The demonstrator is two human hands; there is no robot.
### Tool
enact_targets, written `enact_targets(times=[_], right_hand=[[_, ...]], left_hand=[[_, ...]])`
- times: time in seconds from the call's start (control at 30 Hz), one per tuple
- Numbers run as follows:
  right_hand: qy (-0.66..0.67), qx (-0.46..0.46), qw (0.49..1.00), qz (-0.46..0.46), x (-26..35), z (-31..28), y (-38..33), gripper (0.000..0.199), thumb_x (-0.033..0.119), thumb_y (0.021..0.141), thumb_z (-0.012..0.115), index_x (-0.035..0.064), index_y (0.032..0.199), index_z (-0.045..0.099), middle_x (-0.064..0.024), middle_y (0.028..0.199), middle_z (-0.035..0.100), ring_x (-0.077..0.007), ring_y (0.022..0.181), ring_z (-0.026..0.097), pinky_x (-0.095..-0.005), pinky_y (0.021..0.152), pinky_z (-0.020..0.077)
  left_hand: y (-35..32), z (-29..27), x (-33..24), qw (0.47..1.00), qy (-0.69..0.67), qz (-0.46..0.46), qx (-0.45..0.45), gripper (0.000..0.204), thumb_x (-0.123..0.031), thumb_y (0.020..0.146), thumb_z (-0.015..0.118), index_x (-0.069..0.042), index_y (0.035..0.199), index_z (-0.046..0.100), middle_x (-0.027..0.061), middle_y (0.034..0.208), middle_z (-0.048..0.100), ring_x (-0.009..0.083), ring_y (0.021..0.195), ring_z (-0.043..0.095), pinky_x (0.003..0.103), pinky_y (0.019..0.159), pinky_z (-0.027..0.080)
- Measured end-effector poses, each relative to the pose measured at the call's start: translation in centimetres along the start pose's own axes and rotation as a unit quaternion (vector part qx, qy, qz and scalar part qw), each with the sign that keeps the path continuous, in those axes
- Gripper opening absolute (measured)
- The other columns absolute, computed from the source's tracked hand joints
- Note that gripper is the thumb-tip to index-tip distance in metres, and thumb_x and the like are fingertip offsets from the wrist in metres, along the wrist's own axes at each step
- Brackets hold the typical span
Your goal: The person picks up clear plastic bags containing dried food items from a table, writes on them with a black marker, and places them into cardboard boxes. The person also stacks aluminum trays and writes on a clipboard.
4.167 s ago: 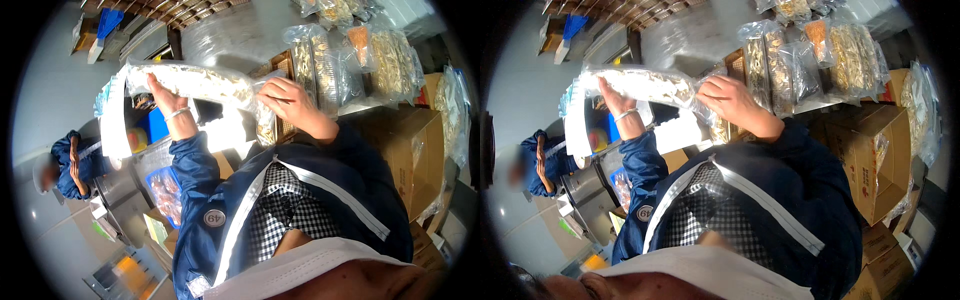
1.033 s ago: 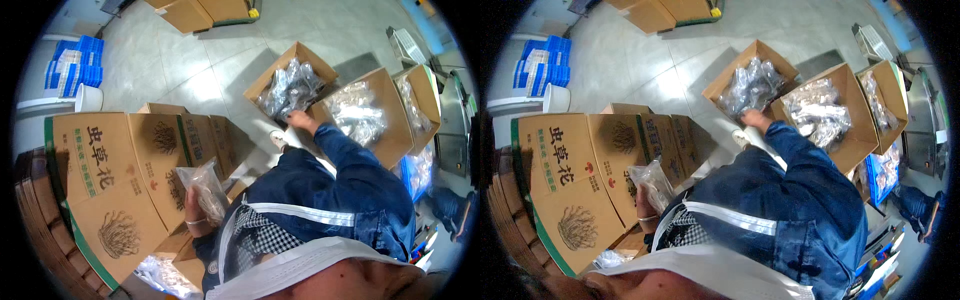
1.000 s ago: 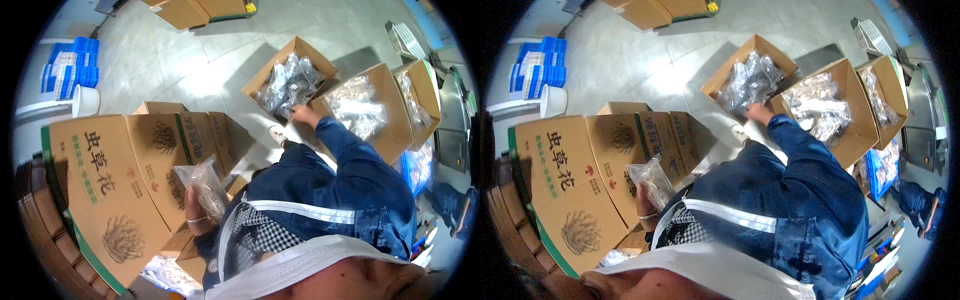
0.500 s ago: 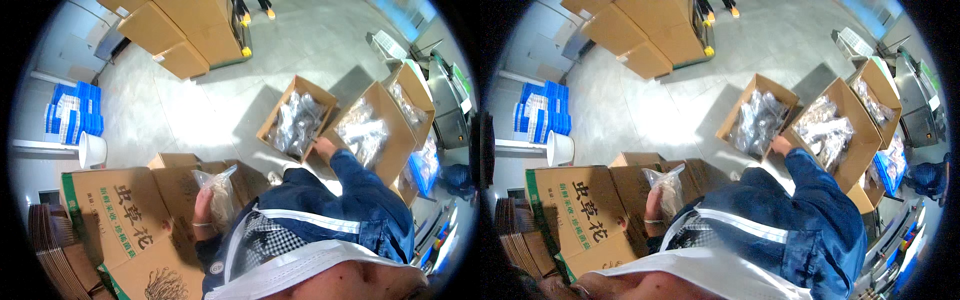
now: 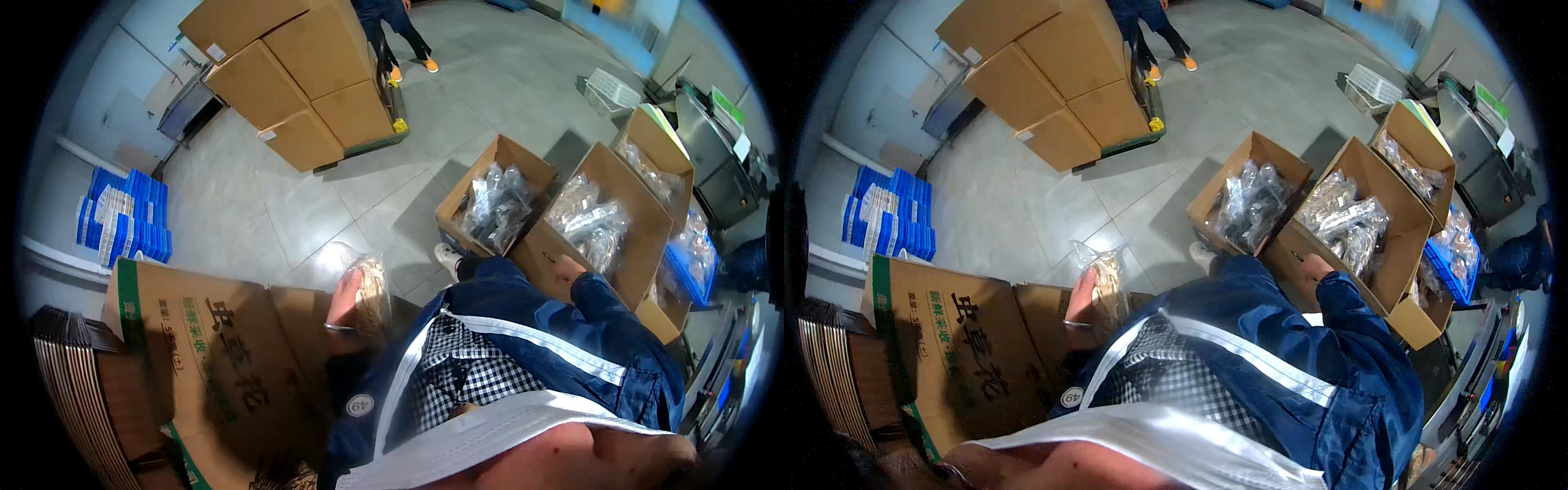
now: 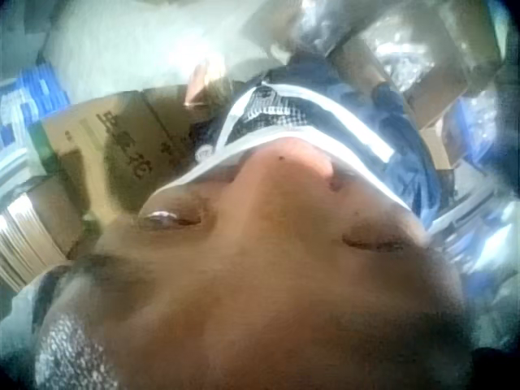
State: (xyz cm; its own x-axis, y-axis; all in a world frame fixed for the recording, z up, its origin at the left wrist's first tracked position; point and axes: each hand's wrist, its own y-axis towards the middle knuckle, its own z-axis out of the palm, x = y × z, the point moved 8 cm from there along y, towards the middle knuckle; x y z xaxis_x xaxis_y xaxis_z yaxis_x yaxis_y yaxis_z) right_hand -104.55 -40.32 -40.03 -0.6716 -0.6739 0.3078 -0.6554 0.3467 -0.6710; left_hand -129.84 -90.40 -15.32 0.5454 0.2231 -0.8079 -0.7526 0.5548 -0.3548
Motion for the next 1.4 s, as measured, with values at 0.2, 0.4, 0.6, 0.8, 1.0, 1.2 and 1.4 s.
enact_targets(times=[0.2,0.4,0.6,0.8,1.0,1.2,1.4], right_hand=[[0.241,-0.096,0.962,-0.089,15.9,-13.8,10.8,0.024,0.025,0.087,0.062,0.0034,0.093,0.070,-0.0136,0.074,0.066,-0.0229,0.063,0.063,-0.0367,0.053,0.0484],[0.242,-0.043,0.874,-0.418,50.9,-25.1,10.2,0.039,0.029,0.094,0.055,0.0060,0.124,0.063,-0.0086,0.088,0.068,-0.0165,0.064,0.059,-0.0343,0.056,0.0461],[-0.190,0.126,0.813,-0.536,66.9,-16.8,17.3,0.038,0.016,0.083,0.062,-0.0014,0.117,0.064,-0.0167,0.075,0.067,-0.0276,0.059,0.063,-0.0401,0.059,0.0495],[-0.257,0.159,0.784,-0.542,77.1,-4.3,22.7,0.025,0.007,0.074,0.053,-0.0010,0.088,0.072,-0.0232,0.090,0.070,-0.0371,0.078,0.065,-0.0463,0.069,0.0507],[0.009,0.478,0.774,-0.415,61.4,0.4,11.4,0.052,0.052,0.089,0.067,0.0056,0.112,0.071,-0.0071,0.098,0.071,-0.0160,0.088,0.062,-0.0328,0.075,0.0520],[0.161,0.538,0.699,-0.443,58.8,-9.0,1.5,0.029,0.028,0.089,0.075,0.0072,0.109,0.070,-0.0022,0.096,0.069,-0.0116,0.091,0.061,-0.0265,0.081,0.0481],[0.204,0.264,0.740,-0.584,52.5,-19.1,-6.4,0.033,0.027,0.085,0.076,0.0085,0.111,0.068,-0.0001,0.088,0.061,-0.0124,0.065,0.051,-0.0259,0.057,0.0408]], left_hand=[[-0.6,-2.0,-1.1,0.994,-0.038,0.060,-0.077,0.041,-0.036,0.105,0.041,-0.003,0.122,0.058,0.0069,0.098,0.066,0.0166,0.084,0.063,0.032,0.072,0.052],[6.6,-1.9,-6.9,0.963,0.211,0.129,-0.104,0.035,-0.032,0.102,0.048,-0.001,0.110,0.063,0.0042,0.094,0.065,0.0126,0.081,0.059,0.028,0.070,0.048],[12.6,-5.2,-2.6,0.969,0.148,0.015,-0.197,0.047,-0.041,0.096,0.061,-0.004,0.126,0.061,0.0023,0.114,0.064,0.0146,0.106,0.058,0.031,0.093,0.046],[6.3,-6.6,4.3,0.917,0.105,-0.075,-0.378,0.055,-0.035,0.097,0.062,-0.004,0.140,0.050,0.0040,0.130,0.056,0.0147,0.118,0.050,0.032,0.102,0.039],[-1.5,-2.9,6.2,0.859,0.051,-0.099,-0.500,0.058,-0.036,0.097,0.059,0.000,0.141,0.046,0.0120,0.136,0.053,0.0220,0.126,0.048,0.035,0.107,0.036],[4.4,-0.4,-1.6,0.868,0.246,0.110,-0.418,0.062,-0.032,0.096,0.060,0.002,0.144,0.041,0.0161,0.142,0.047,0.0263,0.132,0.044,0.037,0.111,0.032],[2.6,8.4,-4.3,0.874,0.300,0.233,-0.303,0.065,-0.026,0.093,0.064,0.002,0.145,0.037,0.0161,0.140,0.049,0.0258,0.127,0.049,0.037,0.108,0.038]])
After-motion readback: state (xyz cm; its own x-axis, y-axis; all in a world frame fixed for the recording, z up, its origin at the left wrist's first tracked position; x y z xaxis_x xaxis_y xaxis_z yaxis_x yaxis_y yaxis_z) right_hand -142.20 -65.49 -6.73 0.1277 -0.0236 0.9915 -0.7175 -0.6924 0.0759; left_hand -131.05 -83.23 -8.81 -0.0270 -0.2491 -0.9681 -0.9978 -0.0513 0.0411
